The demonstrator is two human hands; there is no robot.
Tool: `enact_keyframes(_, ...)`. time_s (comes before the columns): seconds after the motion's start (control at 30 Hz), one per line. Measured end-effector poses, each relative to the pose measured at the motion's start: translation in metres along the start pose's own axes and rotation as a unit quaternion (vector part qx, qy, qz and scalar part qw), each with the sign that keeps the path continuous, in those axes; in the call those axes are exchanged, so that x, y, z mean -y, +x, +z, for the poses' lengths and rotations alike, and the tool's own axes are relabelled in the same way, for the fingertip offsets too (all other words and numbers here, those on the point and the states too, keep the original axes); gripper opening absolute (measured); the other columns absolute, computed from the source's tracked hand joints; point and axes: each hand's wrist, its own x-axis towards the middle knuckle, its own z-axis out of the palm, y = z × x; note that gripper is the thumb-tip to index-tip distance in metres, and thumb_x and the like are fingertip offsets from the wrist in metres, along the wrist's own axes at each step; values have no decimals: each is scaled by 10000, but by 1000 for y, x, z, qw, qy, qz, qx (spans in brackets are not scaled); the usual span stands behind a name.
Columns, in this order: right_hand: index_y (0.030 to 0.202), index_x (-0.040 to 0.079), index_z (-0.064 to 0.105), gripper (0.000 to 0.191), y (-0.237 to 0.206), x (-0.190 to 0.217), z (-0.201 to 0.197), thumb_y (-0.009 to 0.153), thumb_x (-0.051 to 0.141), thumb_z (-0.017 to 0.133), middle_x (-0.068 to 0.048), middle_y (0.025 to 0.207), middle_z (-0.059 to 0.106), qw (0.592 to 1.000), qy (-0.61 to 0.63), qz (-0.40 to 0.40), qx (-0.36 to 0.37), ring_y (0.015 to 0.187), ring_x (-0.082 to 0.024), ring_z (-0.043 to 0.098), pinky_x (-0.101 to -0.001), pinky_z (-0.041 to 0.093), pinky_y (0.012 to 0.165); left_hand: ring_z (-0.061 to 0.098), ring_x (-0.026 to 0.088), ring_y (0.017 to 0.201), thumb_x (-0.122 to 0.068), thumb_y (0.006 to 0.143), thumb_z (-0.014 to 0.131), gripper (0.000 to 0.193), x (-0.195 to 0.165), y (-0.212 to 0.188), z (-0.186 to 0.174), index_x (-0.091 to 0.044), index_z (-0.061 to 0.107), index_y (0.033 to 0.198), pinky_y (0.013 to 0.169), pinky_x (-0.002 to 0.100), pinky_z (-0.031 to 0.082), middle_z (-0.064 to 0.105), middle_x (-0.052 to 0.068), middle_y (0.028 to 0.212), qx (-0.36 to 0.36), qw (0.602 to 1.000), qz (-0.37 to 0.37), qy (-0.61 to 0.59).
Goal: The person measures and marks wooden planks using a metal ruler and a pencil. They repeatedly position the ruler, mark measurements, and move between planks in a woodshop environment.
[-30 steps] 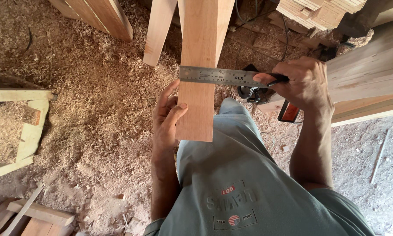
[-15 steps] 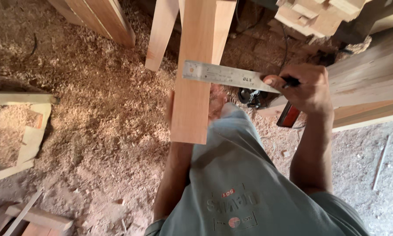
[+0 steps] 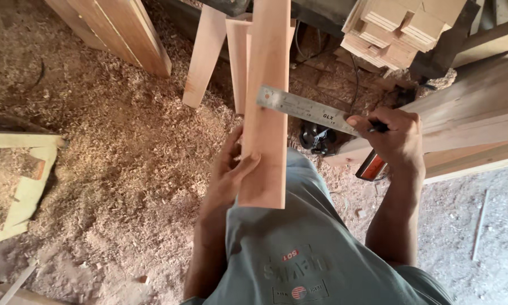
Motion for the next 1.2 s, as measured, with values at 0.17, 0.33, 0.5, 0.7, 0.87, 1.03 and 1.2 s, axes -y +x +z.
enact_keyframes(0.17,777,56,706,344,2,-11,-1,928,294,903,-30,632,624,999,-39,-8,23,527,-97,526,-295,389,487,608,111,834,-190,952,722,754,-16,-12,5,-67,389,1617,739,262,518,647,80,960,43,995,33,81)
enact_keyframes(0.33,782,59,712,354,5,-10,-6,898,328,911,-45,624,619,995,-76,-34,52,529,-122,529,-314,379,479,648,105,841,-126,935,724,713,-14,-11,10,-55,429,1581,757,269,541,656,72,964,16,996,63,55)
enact_keyframes(0.5,812,69,736,336,12,3,-12,887,345,910,-45,642,634,992,-83,-70,70,563,-139,582,-330,428,528,649,90,785,-108,937,719,642,-12,-15,9,-62,466,1526,680,253,528,665,68,931,-1,996,75,44)
enact_keyframes(0.7,841,69,756,315,17,17,-21,887,340,909,-54,655,652,989,-92,-68,95,563,-149,596,-342,450,551,652,79,786,-66,947,722,570,-6,-18,10,-56,505,1474,673,244,530,675,56,910,-8,996,94,6)
enact_keyframes(0.87,881,91,777,273,20,21,-23,917,336,894,-43,720,688,989,-75,-74,106,549,-125,610,-333,455,563,623,62,761,-44,946,731,566,-3,-21,10,-55,525,1474,656,225,504,666,40,896,-16,995,99,-3)
enact_keyframes(1.03,882,94,787,302,20,22,-25,914,380,880,-42,656,657,985,-97,-88,109,538,-137,582,-325,433,541,626,67,761,-69,948,741,550,-3,-19,10,-47,544,1460,658,229,507,672,45,879,-16,994,112,1)
enact_keyframes(1.2,841,94,774,381,21,20,-25,940,457,834,-22,614,604,984,-105,-92,115,490,-137,543,-333,393,495,674,100,750,-80,932,737,538,-5,-16,8,-41,558,1437,641,264,560,703,89,882,-21,992,125,23)
